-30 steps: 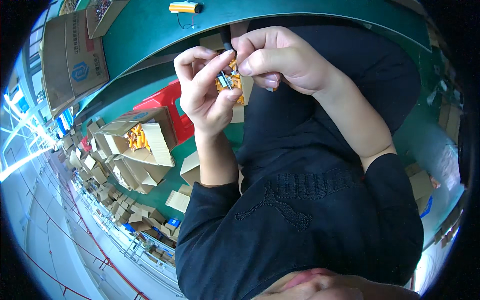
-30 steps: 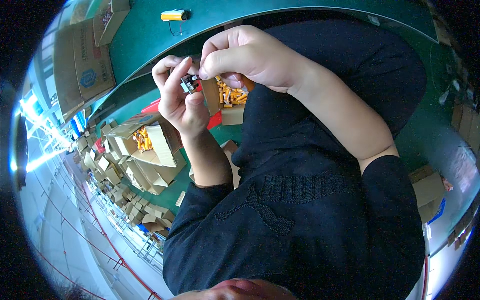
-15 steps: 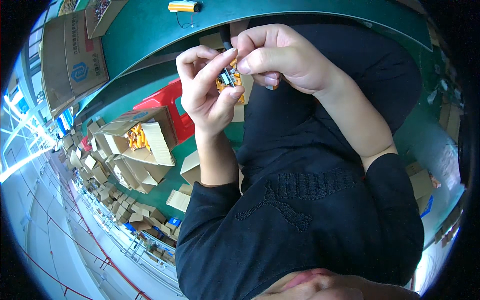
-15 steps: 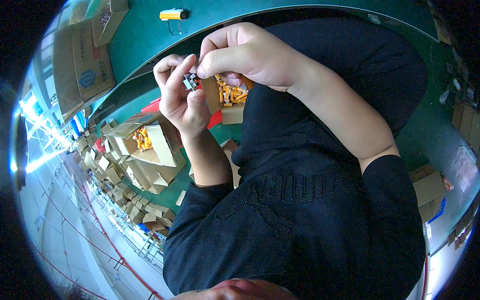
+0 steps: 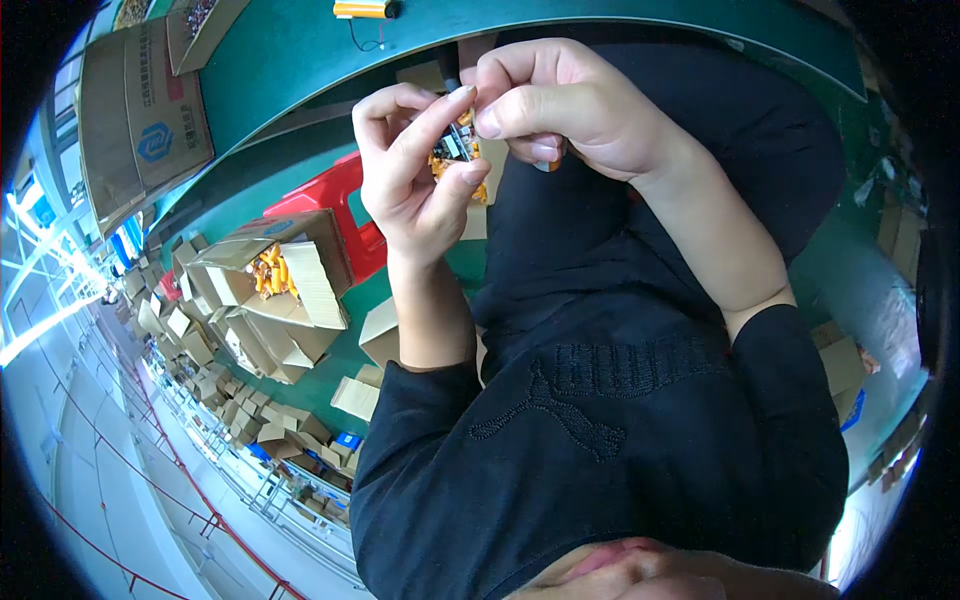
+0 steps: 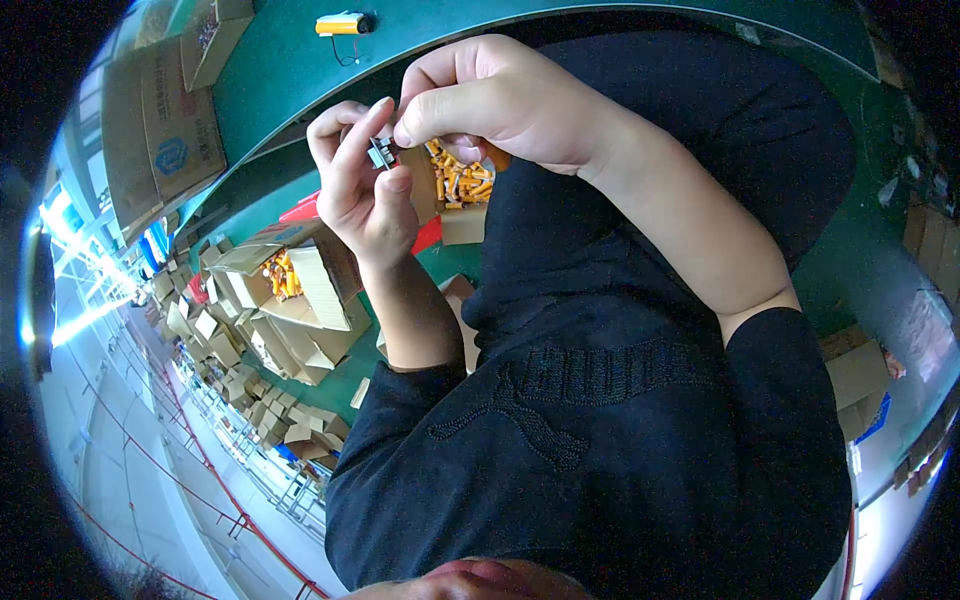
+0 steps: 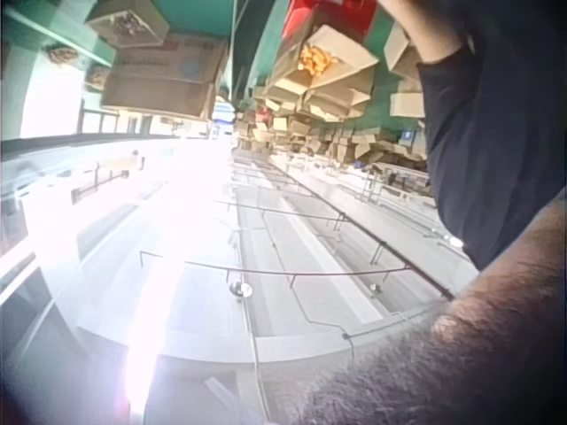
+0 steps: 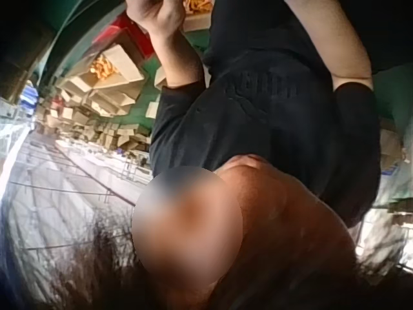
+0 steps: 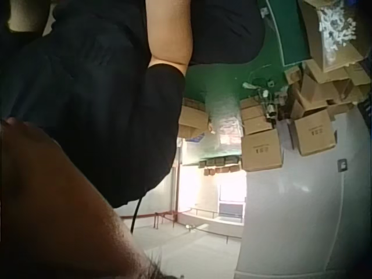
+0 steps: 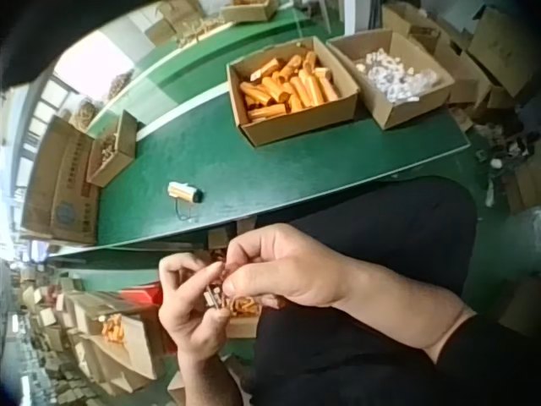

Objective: Assembling small electronic components by inserting batteries into plastic housings.

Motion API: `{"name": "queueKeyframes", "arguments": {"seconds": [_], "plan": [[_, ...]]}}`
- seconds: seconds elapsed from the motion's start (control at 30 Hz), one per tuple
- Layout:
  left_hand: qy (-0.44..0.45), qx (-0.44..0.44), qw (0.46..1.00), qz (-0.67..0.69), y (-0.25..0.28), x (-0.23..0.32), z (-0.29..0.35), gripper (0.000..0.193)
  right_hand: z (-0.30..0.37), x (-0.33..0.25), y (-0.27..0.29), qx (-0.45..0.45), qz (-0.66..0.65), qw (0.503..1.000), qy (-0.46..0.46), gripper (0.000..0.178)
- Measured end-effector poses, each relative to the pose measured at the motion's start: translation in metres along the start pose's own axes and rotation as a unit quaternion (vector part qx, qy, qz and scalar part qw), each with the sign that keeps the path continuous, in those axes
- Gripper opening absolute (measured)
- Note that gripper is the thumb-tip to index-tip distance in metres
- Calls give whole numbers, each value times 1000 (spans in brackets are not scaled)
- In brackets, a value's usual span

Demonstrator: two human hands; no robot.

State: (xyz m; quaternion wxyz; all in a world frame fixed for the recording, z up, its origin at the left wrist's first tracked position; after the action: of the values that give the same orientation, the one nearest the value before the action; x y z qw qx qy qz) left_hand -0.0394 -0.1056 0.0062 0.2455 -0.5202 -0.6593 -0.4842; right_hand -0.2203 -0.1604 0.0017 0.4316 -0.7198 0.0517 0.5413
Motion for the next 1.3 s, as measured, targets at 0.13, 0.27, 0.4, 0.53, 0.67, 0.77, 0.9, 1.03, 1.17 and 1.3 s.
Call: {"name": "queueKeyframes", "arguments": {"seconds": [0.13, 0.27, 0.4, 0.53, 0.67, 0.77, 0.9, 1.03, 1.17, 1.3], "plan": [[3, -2, 1000, 23, -2, -2, 1, 38, 1, 1, 2, 4, -5, 1000, -5, 11], [15, -7, 1000, 25, -2, -3, 2, 38, 1, 3, 4, 11, -11, 1000, -11, 9], [25, -10, 1000, 13, -1, -2, 3, 39, 1, 5, 4, 17, -16, 1000, -15, 9], [26, -5, 1000, -3, -2, 0, 3, 39, 1, 7, 3, 24, -23, 999, -20, 8], [41, -3, 999, 28, -5, 1, 4, 39, 2, 6, 2, 22, -34, 999, -26, 8], [45, -11, 999, 8, -5, 0, 5, 38, 2, 10, 5, 21, -50, 998, -23, 9], [46, -10, 999, -6, -7, -2, 8, 39, 1, 11, 6, 17, -56, 998, -21, 9], [39, 10, 999, 16, -10, -7, 12, 42, 1, 6, 2, 16, -27, 999, -26, 10], [24, 57, 984, 167, -13, -10, 12, 43, 0, -4, -10, 63, 113, 990, 51, 9], [33, 65, 981, 180, -11, 3, 19, 40, 8, -13, -17, 58, 184, 977, 94, 8]]}}
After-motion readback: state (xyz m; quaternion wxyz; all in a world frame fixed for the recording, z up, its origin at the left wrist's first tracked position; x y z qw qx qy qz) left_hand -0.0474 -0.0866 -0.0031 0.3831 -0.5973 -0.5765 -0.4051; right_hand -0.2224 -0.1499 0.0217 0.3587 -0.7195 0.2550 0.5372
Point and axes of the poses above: each hand's wrist, its own z-axis away from the middle knuckle, its own y-axis out of the back of the hand, x = y × z, the point moved 1 cm from there along -z, towards the middle knuckle, and after that the axes turned 6 degrees about -x, right-handed, at the moved point
